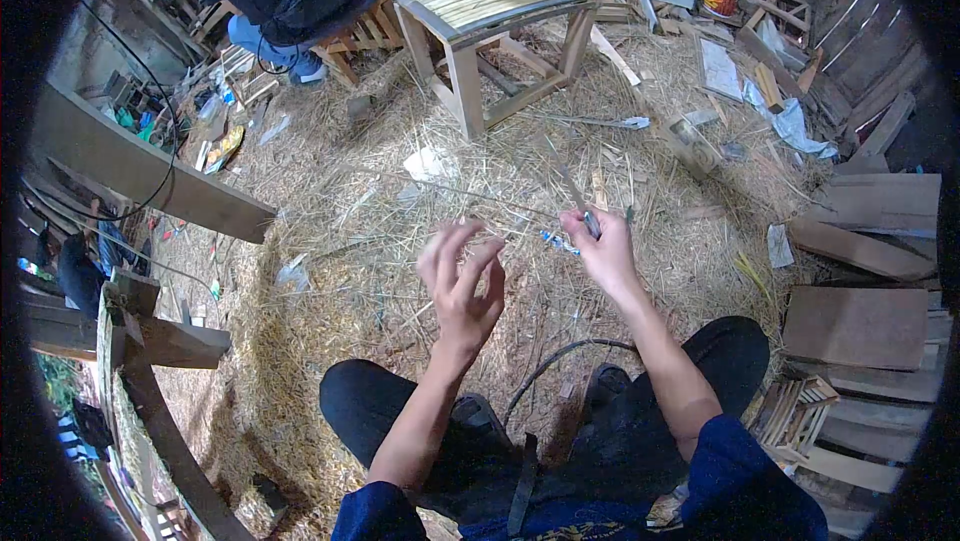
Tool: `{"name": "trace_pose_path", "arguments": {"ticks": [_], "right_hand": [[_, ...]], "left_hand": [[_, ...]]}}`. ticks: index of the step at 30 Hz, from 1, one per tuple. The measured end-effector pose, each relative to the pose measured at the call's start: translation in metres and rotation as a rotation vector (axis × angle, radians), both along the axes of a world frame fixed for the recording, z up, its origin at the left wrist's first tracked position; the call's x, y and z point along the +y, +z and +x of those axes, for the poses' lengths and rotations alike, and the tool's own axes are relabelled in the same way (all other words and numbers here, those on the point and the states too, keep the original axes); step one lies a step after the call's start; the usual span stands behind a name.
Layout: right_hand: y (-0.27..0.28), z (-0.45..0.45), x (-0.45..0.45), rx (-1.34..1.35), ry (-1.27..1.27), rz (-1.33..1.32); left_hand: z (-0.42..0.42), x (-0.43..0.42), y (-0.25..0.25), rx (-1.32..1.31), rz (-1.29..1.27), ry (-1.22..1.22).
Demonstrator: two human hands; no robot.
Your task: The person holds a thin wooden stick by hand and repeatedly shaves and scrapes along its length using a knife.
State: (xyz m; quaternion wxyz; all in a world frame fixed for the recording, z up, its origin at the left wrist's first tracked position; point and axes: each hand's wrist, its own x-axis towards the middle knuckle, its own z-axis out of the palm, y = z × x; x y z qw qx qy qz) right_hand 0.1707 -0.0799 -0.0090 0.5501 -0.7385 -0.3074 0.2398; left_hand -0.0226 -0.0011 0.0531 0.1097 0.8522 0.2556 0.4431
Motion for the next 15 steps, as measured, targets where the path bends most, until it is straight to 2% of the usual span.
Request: {"name": "trace_pose_path", "arguments": {"ticks": [1, 4, 5, 8, 15], "right_hand": [[0.003, -0.006, 0.0, 0.086, -0.002, -0.011], [0.02, -0.021, -0.003, 0.259, 0.022, -0.016], [0.025, -0.025, -0.004, 0.303, 0.034, -0.012], [0.034, -0.036, -0.006, 0.417, 0.09, -0.059], [0.03, -0.049, -0.01, 0.54, 0.218, -0.168]], "left_hand": [[0.0, 0.005, -0.007, -0.032, -0.084, -0.123], [0.007, 0.003, -0.022, -0.14, -0.423, -0.095], [0.007, 0.002, -0.025, -0.12, -0.62, -0.07], [0.009, 0.004, -0.025, -0.279, -0.988, -0.142], [0.011, 0.011, -0.024, -0.539, -1.106, -0.288]]}}
